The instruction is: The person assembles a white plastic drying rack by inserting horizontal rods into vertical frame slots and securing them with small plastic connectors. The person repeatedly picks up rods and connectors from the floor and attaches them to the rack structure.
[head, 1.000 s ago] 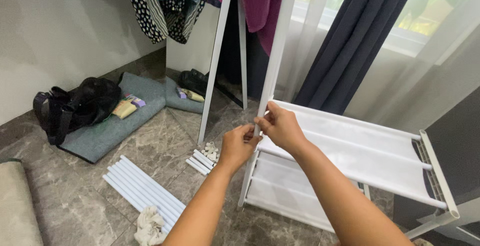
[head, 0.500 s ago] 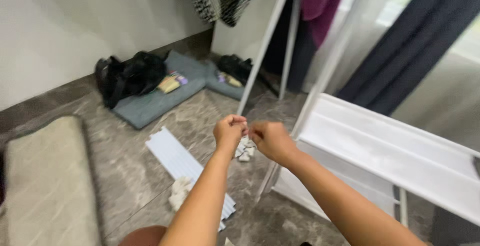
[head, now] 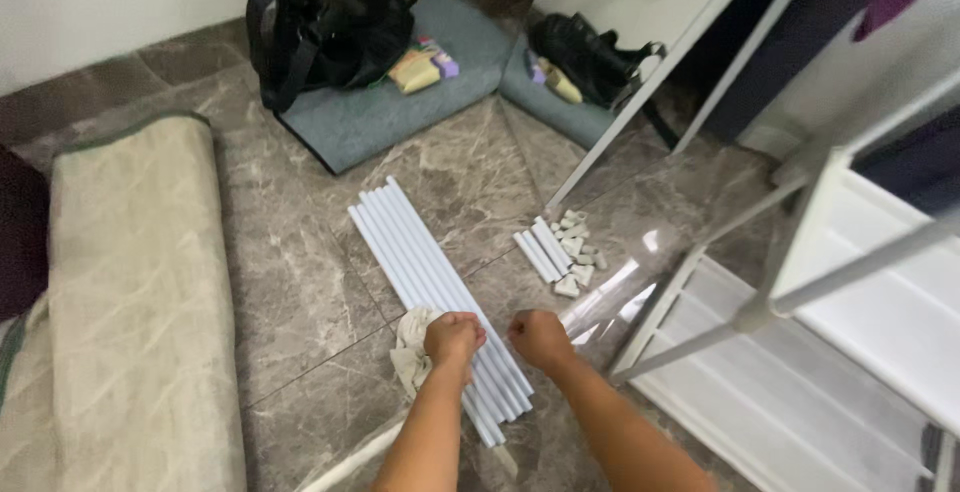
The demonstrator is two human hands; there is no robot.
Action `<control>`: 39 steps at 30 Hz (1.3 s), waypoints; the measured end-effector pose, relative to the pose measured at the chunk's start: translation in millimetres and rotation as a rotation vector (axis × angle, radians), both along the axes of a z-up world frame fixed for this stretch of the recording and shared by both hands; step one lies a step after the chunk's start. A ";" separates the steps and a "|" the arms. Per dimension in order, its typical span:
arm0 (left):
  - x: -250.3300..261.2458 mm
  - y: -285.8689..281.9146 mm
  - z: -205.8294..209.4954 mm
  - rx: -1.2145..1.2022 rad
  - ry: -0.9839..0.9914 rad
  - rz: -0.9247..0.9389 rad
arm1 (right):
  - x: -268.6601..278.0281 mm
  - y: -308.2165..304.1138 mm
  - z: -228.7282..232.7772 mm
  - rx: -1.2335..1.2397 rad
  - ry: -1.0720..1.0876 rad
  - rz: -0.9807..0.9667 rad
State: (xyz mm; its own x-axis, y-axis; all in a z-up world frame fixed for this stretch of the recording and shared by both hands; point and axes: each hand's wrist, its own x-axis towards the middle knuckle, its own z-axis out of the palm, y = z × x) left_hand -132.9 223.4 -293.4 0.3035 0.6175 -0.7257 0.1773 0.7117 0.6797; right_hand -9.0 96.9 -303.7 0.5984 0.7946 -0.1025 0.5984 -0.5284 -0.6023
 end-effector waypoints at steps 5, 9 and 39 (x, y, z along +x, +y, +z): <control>0.8 15.3 -35.4 -0.034 -0.007 0.156 | -15.6 20.7 -48.6 -0.087 0.121 -0.151; 3.5 18.2 -46.9 -0.014 -0.001 0.180 | -14.7 31.3 -57.2 -0.197 0.075 -0.076; -14.4 -92.9 382.9 0.990 -0.585 -0.172 | -86.0 -92.5 392.3 0.358 -0.343 -0.157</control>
